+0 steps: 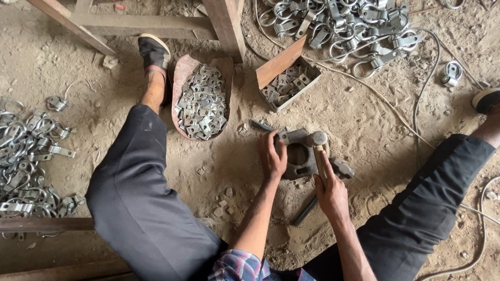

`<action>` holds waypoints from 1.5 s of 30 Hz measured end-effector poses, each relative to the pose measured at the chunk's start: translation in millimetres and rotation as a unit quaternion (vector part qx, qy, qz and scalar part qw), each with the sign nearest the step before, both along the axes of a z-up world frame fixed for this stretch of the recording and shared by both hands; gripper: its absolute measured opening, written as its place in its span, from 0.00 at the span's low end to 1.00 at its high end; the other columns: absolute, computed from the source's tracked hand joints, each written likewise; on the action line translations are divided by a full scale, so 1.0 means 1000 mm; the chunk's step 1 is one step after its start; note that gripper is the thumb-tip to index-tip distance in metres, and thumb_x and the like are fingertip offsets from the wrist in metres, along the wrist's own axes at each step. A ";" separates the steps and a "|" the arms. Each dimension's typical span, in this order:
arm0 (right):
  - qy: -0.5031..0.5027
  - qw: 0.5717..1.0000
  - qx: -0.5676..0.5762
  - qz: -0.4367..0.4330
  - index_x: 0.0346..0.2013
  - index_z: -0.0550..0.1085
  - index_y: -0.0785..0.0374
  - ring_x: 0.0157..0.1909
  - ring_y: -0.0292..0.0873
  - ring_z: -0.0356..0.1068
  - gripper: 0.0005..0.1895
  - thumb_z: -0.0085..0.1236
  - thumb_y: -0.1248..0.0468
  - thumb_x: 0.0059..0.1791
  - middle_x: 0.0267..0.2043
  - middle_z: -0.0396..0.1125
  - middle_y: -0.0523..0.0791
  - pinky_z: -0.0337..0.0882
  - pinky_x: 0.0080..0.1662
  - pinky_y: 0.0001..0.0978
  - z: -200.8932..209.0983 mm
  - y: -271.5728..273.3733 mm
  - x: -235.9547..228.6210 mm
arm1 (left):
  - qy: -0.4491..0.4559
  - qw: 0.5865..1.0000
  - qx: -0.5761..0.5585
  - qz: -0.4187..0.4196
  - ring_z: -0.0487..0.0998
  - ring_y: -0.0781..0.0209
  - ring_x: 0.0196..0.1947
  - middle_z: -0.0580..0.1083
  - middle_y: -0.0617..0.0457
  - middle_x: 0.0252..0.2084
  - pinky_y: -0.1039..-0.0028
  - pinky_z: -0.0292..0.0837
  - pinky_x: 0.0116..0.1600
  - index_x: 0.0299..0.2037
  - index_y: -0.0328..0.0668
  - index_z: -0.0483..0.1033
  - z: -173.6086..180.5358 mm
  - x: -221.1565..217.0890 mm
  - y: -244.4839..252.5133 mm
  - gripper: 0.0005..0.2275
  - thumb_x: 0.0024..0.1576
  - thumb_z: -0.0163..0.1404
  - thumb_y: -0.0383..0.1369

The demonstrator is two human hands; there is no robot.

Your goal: The person sits on the ground and repeatedly hammers small metal pieces placed on a metal anvil. They pick up individual metal parts from a nearby container, position them on the anvil, and strike them with a hammer. The person continues this repetitive process throughout the video.

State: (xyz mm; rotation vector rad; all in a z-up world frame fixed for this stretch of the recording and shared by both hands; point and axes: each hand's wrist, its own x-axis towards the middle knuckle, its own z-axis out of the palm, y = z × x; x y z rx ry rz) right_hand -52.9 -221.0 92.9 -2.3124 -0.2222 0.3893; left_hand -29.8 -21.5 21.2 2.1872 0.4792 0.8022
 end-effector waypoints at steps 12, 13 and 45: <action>-0.101 0.994 0.029 0.002 0.76 0.56 0.56 0.25 0.48 0.74 0.33 0.51 0.61 0.56 0.35 0.73 0.56 0.73 0.27 0.45 0.022 0.008 -0.003 | 0.011 0.996 -0.092 -0.009 0.74 0.44 0.51 0.73 0.43 0.48 0.57 0.68 0.58 0.52 0.36 0.74 0.018 -0.003 0.002 0.10 0.65 0.43 0.28; -0.115 0.993 0.028 0.002 0.76 0.56 0.56 0.26 0.49 0.74 0.33 0.51 0.61 0.56 0.37 0.73 0.56 0.73 0.27 0.45 0.023 0.008 -0.004 | 0.007 0.996 -0.090 -0.010 0.74 0.44 0.51 0.73 0.42 0.48 0.57 0.68 0.58 0.52 0.36 0.74 0.019 -0.003 0.001 0.10 0.65 0.43 0.28; -0.116 0.993 0.018 0.009 0.77 0.57 0.55 0.21 0.40 0.64 0.33 0.53 0.64 0.57 0.30 0.71 0.51 0.67 0.26 0.38 0.014 0.008 -0.005 | -0.023 0.992 -0.122 0.007 0.75 0.50 0.51 0.73 0.44 0.47 0.60 0.71 0.58 0.49 0.38 0.75 -0.002 0.000 0.002 0.12 0.69 0.39 0.34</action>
